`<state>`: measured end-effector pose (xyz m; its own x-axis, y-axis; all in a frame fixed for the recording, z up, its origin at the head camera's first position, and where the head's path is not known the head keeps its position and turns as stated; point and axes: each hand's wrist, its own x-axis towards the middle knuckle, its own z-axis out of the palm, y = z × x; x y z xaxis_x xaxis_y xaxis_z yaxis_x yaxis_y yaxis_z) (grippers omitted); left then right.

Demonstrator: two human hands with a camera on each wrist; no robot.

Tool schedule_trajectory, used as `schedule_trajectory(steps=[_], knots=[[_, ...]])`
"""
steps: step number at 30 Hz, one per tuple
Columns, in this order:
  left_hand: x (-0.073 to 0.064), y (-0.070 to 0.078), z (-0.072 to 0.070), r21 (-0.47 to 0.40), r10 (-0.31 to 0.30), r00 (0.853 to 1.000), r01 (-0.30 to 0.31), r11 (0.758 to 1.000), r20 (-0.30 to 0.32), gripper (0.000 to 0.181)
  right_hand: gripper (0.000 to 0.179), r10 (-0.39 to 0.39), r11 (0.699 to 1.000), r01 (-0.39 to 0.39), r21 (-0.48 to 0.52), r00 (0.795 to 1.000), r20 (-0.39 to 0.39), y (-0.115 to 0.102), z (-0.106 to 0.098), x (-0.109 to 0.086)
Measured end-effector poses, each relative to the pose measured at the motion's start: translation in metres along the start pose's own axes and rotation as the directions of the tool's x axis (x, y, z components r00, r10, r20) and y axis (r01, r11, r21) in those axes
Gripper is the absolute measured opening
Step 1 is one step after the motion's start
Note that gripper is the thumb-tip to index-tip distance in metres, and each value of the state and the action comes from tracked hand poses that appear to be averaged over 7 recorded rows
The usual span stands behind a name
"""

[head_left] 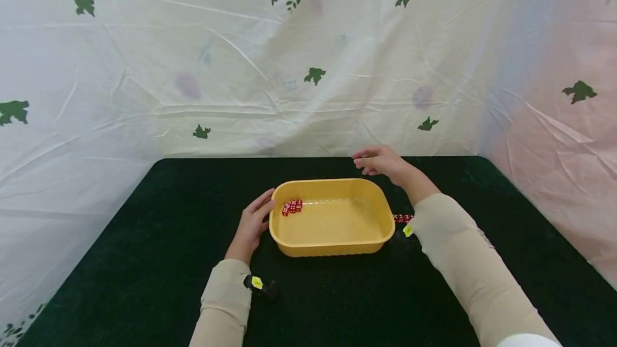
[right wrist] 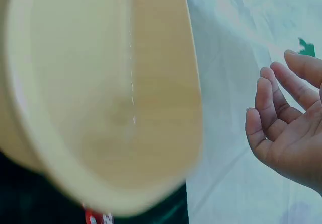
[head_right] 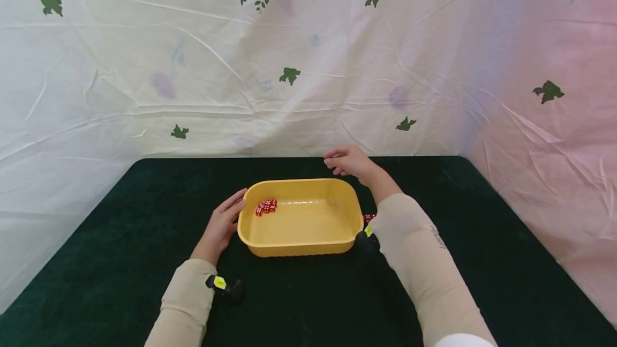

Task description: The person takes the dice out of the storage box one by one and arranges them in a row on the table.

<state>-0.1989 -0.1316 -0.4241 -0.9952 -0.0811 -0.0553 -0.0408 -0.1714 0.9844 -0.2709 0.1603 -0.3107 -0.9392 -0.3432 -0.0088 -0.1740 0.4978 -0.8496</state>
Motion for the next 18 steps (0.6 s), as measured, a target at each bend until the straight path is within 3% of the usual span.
schedule_trajectory(steps=[8, 18], knots=[[-0.001, 0.000, -0.001, 0.002, -0.003, 1.000, 0.003, 1.000, -0.002, 0.038, 0.028, -0.036, 0.997, 0.031, 0.073, 0.998, 0.058, -0.012, 0.031, 0.007], [-0.001, 0.001, 0.000, 0.002, -0.004, 1.000, 0.004, 1.000, 0.001, 0.040, 0.025, -0.029, 0.992, 0.016, 0.128, 0.995, 0.100, -0.017, 0.062, 0.017]])
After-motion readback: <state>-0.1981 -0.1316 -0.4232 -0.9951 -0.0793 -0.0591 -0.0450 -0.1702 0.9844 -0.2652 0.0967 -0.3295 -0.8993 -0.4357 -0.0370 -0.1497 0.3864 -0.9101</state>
